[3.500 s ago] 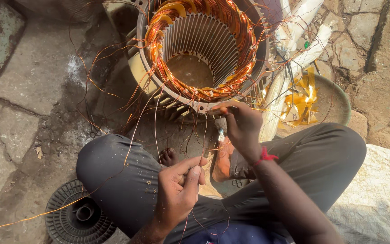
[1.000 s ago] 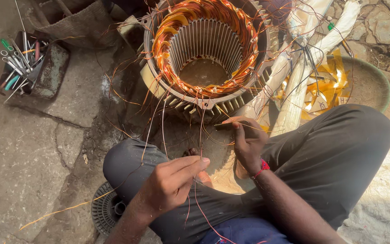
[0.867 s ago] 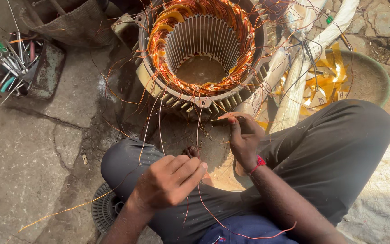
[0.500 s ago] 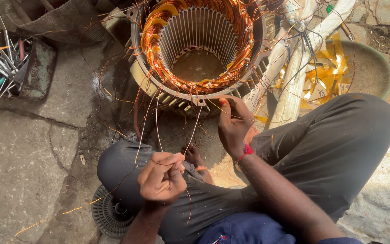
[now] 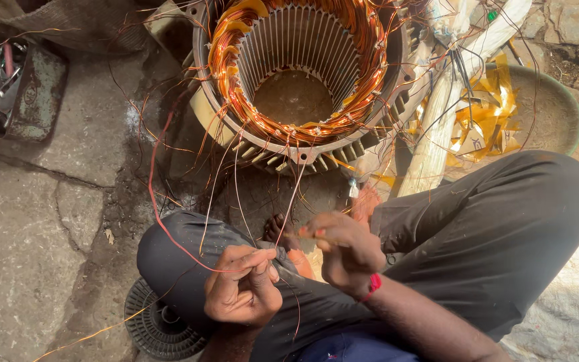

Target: The person sits on the ground and winds copper wire by hand into the slots of a motor stator. They repeatedly pull the wire through the slots and arrange the strands to form the coil windings.

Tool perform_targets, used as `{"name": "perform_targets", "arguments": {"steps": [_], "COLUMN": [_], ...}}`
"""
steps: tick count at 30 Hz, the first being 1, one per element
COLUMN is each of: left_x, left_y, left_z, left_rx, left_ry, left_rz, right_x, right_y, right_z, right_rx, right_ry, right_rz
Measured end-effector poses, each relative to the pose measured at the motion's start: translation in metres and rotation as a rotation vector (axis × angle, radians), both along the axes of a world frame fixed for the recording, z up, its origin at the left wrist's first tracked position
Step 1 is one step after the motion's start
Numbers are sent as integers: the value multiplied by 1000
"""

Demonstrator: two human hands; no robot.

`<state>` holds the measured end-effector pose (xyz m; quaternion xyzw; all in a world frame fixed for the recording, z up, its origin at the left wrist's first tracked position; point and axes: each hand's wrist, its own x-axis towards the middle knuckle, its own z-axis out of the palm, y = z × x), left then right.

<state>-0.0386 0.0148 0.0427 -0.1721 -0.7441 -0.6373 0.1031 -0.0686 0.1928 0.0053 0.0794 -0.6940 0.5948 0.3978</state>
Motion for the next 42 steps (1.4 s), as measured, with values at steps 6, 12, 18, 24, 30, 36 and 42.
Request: {"name": "perform_targets", "arguments": {"steps": [6,12,18,24,30,36,42], "left_x": [-2,-4,-12,-25,-27,-49,-55], "left_y": [1,0,-5,-23,-33,-53,-63], "left_z": [-4,-8,11,33,35,36,14], "left_rx": [-11,-6,-98,-506,-992,-722,-117], "left_ry": [89,140,107,-289,-291,-350,-901], "left_rz": [22,38,12,-196,-407,-548,-738], "right_x": [-5,6,29,23,26,22,13], "right_y": [8,12,13,29,30,26,17], "right_z": [3,4,5,-8,-15,-20,-22], "right_rx": [2,25,-4,-82,42,-35,-204], "right_ry": [-550,-274,-100,-310,-372,-392,-397], "right_rz": [-138,16,217,-122,-21,-81,-119]}}
